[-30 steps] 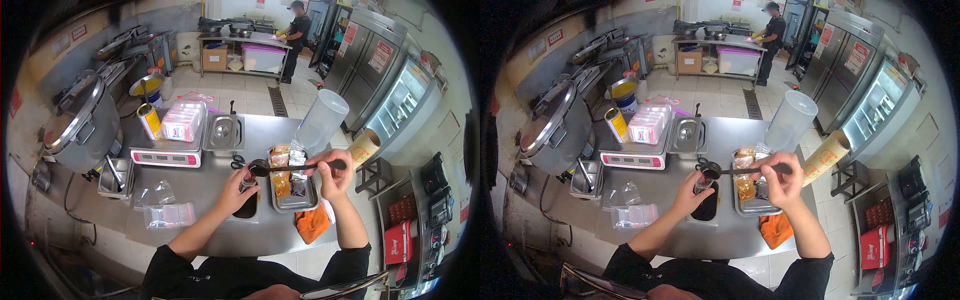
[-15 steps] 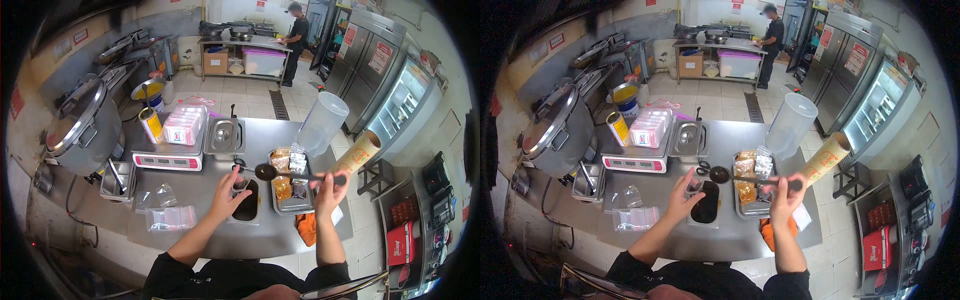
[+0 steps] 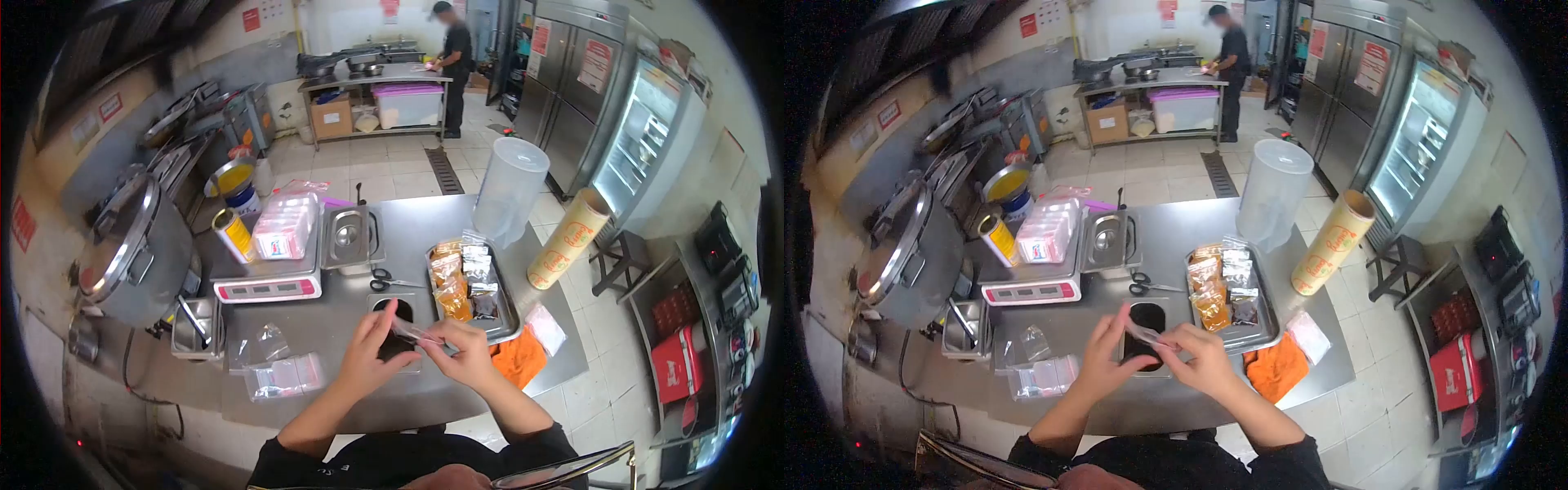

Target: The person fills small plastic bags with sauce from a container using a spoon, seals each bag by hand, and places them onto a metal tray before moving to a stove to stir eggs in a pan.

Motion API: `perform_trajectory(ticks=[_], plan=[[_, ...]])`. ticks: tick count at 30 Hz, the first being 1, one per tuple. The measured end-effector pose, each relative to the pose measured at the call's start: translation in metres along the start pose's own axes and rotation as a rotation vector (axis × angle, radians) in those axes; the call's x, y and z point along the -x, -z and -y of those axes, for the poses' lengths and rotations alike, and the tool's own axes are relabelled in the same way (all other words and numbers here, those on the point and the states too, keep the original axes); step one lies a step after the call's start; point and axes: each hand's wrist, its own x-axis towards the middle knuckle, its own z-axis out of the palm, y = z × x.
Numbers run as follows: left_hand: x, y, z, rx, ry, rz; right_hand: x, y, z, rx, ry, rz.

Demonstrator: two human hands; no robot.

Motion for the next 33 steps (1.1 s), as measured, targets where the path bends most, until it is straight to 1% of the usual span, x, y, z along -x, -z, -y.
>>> perform_trajectory(ticks=[1,3,4,6,7,9,10,11,13,14,16,17,18,19,21,22,23,25,27,29,31,32,33], plan=[[0.003,0.000,0.001,0.006,-0.013,0.014,0.004,0.009,0.000,0.035,0.022,-0.010],[0.015,0.000,0.002,0.189,0.134,0.008,0.017,0.024,0.006,0.061,-0.003,-0.007],[0.018,-0.004,-0.001,0.199,0.133,0.024,0.026,0.029,0.005,0.087,0.040,0.005],[0.021,-0.013,-0.014,0.273,0.357,0.022,0.037,0.042,0.009,0.138,0.098,0.049],[0.023,-0.020,-0.016,0.279,0.359,0.033,0.044,0.046,0.007,0.142,0.088,0.044],[0.028,-0.033,-0.019,0.357,0.309,0.078,0.057,0.052,0.003,0.104,0.014,0.003],[0.030,-0.041,-0.021,0.394,0.296,0.070,0.059,0.053,0.006,0.093,0.005,-0.060],[0.028,-0.045,-0.025,0.401,0.297,0.074,0.064,0.057,0.005,0.099,0.000,-0.061],[0.022,-0.052,-0.037,0.347,0.202,0.147,0.076,0.065,0.003,0.088,0.044,-0.051],[0.022,-0.058,-0.040,0.353,0.209,0.153,0.080,0.069,0.002,0.112,-0.008,-0.080],[0.020,-0.069,-0.045,0.311,0.182,0.195,0.083,0.076,0.006,0.093,-0.026,-0.119],[0.020,-0.077,-0.049,0.314,0.180,0.195,0.083,0.080,0.007,0.071,-0.036,-0.157],[0.020,-0.085,-0.054,0.296,0.152,0.188,0.090,0.084,0.002,0.078,-0.002,-0.110],[0.020,-0.092,-0.057,0.277,0.122,0.181,0.096,0.087,-0.003,0.082,0.003,-0.111],[0.019,-0.104,-0.058,0.294,0.114,0.194,0.104,0.094,-0.010,0.117,-0.118,-0.111],[0.018,-0.110,-0.058,0.293,0.093,0.191,0.101,0.096,-0.012,0.075,-0.091,-0.150],[0.018,-0.117,-0.060,0.292,0.074,0.187,0.100,0.099,-0.013,0.076,-0.089,-0.147],[0.015,-0.128,-0.064,0.295,0.074,0.187,0.101,0.106,-0.015,0.125,-0.057,-0.077],[0.012,-0.137,-0.063,0.294,0.074,0.182,0.103,0.112,-0.024,0.163,-0.083,-0.039],[0.009,-0.145,-0.054,-0.032,-0.182,0.392,0.106,0.118,-0.037,0.198,-0.105,-0.001],[0.009,-0.150,-0.040,-0.021,-0.185,0.388,0.110,0.135,-0.051,0.302,-0.055,0.056],[0.008,-0.153,-0.033,-0.008,-0.191,0.391,0.107,0.143,-0.054,0.304,-0.046,0.067],[0.004,-0.158,-0.030,-0.010,-0.185,0.377,0.102,0.150,-0.057,0.307,-0.078,0.097]])
